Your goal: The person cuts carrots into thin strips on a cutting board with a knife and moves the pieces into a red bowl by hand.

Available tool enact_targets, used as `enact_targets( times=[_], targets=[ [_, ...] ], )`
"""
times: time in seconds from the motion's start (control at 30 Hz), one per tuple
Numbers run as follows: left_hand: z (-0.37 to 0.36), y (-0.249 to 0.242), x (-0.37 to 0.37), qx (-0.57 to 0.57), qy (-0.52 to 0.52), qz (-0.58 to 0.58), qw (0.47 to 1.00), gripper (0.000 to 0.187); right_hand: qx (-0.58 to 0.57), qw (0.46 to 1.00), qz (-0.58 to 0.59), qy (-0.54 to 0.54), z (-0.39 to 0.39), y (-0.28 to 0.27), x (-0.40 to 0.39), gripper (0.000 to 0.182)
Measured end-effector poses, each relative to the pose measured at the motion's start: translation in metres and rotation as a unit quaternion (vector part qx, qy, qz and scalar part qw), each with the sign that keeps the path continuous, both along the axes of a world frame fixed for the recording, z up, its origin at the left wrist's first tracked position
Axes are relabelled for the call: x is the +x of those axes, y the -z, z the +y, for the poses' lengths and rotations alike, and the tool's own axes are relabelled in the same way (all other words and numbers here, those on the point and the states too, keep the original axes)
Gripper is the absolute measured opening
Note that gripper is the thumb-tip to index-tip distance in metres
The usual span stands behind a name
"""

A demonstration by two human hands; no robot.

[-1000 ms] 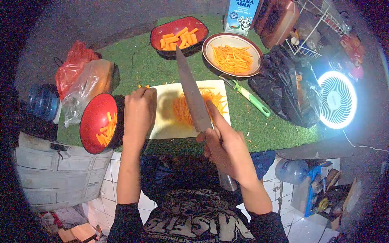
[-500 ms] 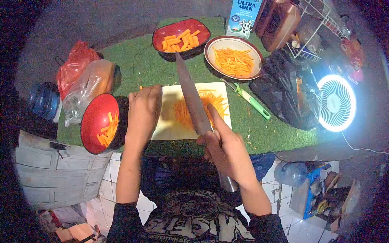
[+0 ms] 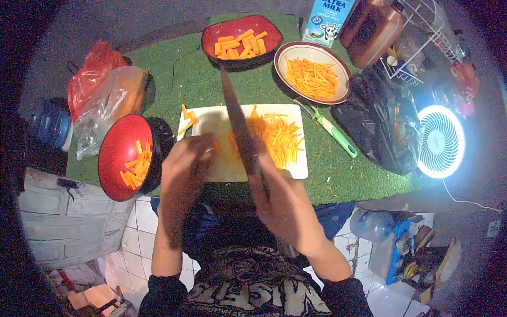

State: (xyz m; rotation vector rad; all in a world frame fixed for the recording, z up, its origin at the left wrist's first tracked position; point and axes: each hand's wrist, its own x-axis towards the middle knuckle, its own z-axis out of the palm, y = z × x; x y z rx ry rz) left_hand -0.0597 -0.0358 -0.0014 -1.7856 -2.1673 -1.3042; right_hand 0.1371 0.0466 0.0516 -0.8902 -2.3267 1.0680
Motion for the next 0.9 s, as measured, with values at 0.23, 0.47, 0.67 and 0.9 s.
enact_targets(
  times=[0.23, 0.47, 0.67, 0.9],
  targets=[
    [-0.001, 0.001, 0.005, -0.068, -0.043, -0.091, 0.993, 0.033, -0.076, 0.986, -0.146, -0.032, -0.006, -0.019, -0.035, 0.069],
    [0.003, 0.006, 0.011, -0.074, -0.076, -0.114, 0.988, 0.037, 0.006, 0.992, -0.118, -0.049, -0.005, -0.011, -0.044, 0.074],
    [0.008, 0.004, 0.014, -0.067, -0.109, -0.119, 0.985, 0.033, 0.033, 0.987, -0.157, -0.018, -0.005, -0.015, -0.047, 0.068],
    [0.008, 0.008, 0.009, -0.048, -0.053, -0.061, 0.996, 0.026, 0.022, 0.989, -0.146, -0.022, 0.003, -0.021, -0.037, 0.068]
  ],
)
